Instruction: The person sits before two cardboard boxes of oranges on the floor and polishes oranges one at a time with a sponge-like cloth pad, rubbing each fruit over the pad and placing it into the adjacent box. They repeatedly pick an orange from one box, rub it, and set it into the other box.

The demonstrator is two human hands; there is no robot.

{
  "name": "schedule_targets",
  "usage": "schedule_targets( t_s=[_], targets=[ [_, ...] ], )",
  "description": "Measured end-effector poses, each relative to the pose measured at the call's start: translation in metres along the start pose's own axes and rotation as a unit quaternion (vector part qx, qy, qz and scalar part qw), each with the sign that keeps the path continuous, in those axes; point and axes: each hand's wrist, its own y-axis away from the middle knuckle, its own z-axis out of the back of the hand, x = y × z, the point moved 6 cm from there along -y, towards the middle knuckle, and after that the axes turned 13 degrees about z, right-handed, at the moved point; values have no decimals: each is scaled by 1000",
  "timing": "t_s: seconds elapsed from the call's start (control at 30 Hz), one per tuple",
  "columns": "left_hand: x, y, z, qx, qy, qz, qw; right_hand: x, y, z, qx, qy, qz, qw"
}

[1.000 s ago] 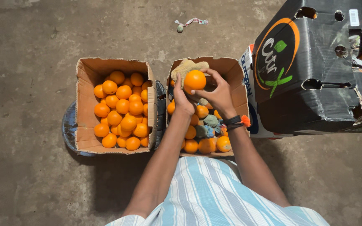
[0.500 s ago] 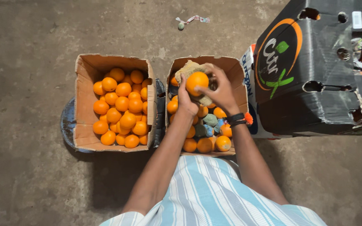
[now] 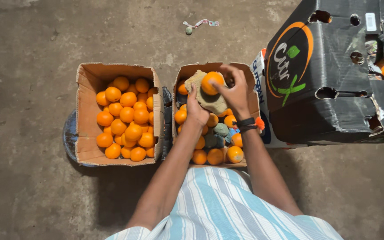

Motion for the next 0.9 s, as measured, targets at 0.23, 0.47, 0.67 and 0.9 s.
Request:
schedule_targets(
  t_s=[0.23, 0.47, 0.67, 0.9],
  targets=[
    [-6, 1, 3, -20, -6, 9, 1000, 20, 9, -10, 55, 246, 182, 950],
    [-5, 3, 3, -23, 0, 11, 1000, 21, 12, -8, -9, 100, 103, 990],
    [-8, 9, 2, -10, 29, 5, 1000, 15, 12, -15, 130, 97, 158, 974],
    [3, 5, -8, 65, 46, -28, 996, 28, 16, 2, -50, 279, 207, 936]
  ],
)
